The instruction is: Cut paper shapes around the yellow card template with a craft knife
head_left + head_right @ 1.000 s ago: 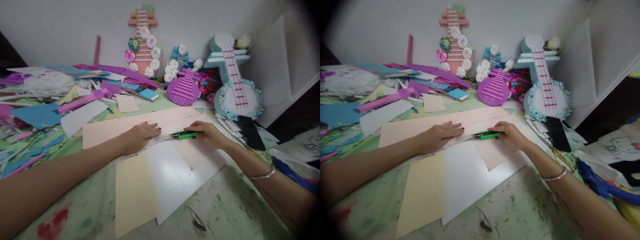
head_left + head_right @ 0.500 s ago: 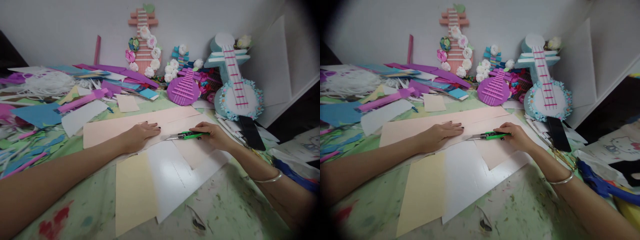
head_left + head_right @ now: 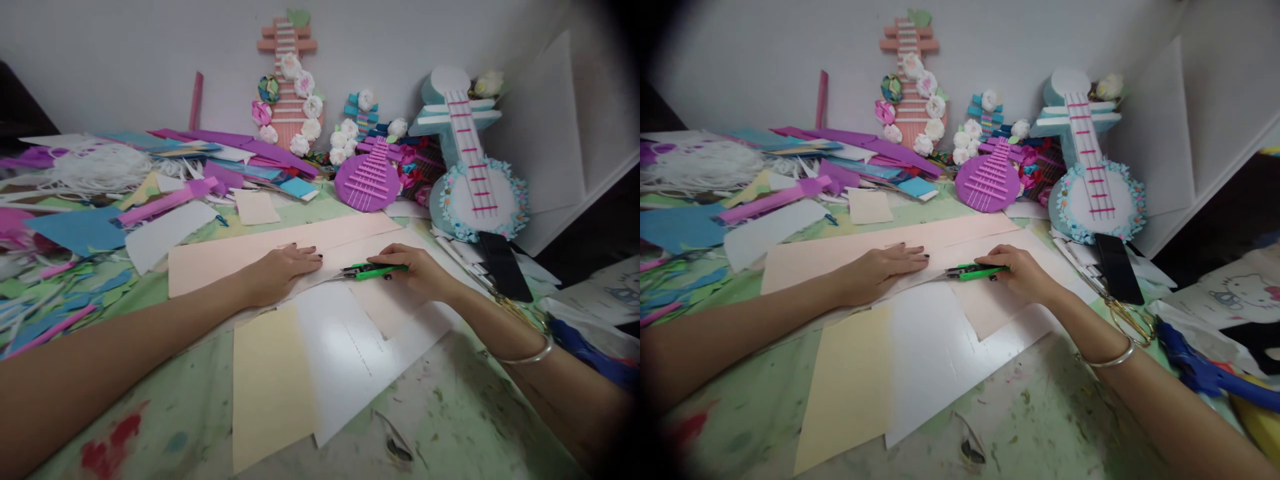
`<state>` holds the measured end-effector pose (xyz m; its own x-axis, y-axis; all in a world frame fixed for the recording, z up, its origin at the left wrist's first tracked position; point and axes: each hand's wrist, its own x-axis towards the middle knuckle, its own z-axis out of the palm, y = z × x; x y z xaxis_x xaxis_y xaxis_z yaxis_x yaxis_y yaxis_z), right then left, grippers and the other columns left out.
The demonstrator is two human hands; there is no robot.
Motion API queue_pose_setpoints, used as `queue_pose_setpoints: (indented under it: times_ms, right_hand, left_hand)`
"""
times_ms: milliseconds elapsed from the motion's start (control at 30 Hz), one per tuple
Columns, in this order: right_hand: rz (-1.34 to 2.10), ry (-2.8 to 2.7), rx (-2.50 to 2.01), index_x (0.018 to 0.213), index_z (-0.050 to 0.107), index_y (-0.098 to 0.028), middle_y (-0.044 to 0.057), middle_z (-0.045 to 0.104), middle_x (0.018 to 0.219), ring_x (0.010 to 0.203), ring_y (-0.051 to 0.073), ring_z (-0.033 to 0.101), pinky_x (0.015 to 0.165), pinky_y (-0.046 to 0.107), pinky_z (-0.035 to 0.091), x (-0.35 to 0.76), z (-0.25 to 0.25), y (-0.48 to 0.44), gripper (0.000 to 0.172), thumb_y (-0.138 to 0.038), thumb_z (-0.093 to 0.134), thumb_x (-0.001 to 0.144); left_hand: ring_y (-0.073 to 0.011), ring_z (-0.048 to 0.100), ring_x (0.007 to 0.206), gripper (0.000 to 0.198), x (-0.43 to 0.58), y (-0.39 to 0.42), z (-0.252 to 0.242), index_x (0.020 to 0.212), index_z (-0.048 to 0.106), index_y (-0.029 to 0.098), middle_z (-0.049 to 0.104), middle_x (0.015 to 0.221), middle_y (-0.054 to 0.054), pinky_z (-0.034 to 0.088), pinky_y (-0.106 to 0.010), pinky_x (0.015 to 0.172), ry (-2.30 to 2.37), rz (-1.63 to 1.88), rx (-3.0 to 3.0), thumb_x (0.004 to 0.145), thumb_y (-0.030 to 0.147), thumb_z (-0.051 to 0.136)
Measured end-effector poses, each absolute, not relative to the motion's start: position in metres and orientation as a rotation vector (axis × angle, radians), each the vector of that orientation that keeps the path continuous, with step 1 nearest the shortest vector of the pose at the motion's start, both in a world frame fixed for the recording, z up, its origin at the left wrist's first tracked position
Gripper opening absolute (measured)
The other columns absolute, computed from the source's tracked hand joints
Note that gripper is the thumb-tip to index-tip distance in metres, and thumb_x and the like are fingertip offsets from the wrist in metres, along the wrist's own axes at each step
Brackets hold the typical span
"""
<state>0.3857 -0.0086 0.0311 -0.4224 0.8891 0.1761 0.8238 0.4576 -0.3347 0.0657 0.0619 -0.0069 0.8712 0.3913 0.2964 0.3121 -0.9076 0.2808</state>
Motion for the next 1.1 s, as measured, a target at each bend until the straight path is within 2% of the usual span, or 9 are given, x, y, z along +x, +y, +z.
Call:
queue_pose_setpoints:
  times_ms: [167, 567, 1100]
  right_hand:
    - [0.300, -2.367, -1.473, 0.119, 0.070, -0.027, 0.007, 0.067, 0.104, 0.092, 0.022, 0.065, 0.082, 0.034, 0.051, 0.393, 0.030, -0.014, 0.044, -0.012, 0.055, 0.081]
    - [0.346, -2.335, -1.516, 0.121, 0.069, -0.029, 0.007, 0.067, 0.106, 0.095, 0.024, 0.064, 0.085, 0.036, 0.050, 0.400, 0.031, -0.021, 0.043, -0.016, 0.055, 0.083]
    - [0.276, -2.383, -1.486, 0.122, 0.068, -0.029, 0.006, 0.067, 0.106, 0.093, 0.022, 0.064, 0.084, 0.034, 0.050, 0.380, 0.029, -0.019, 0.054, -0.005, 0.053, 0.077]
  left_hand:
    - [-0.0227, 0.041, 0.138, 0.045, 0.065, 0.063, -0.009, 0.131, 0.058, 0.027, 0.057, 0.138, -0.002, 0.026, -0.051, 0.117, 0.499, 0.509, 2.807, 0.096, 0.015, 0.031]
    - [-0.0219, 0.040, 0.138, 0.043, 0.066, 0.059, -0.005, 0.130, 0.059, 0.024, 0.055, 0.139, -0.005, 0.028, -0.050, 0.116, 0.504, 0.528, 2.779, 0.097, 0.015, 0.032]
    - [-0.0230, 0.044, 0.136, 0.043, 0.066, 0.062, -0.010, 0.127, 0.061, 0.022, 0.059, 0.136, -0.006, 0.032, -0.050, 0.114, 0.483, 0.567, 2.799, 0.096, 0.016, 0.032]
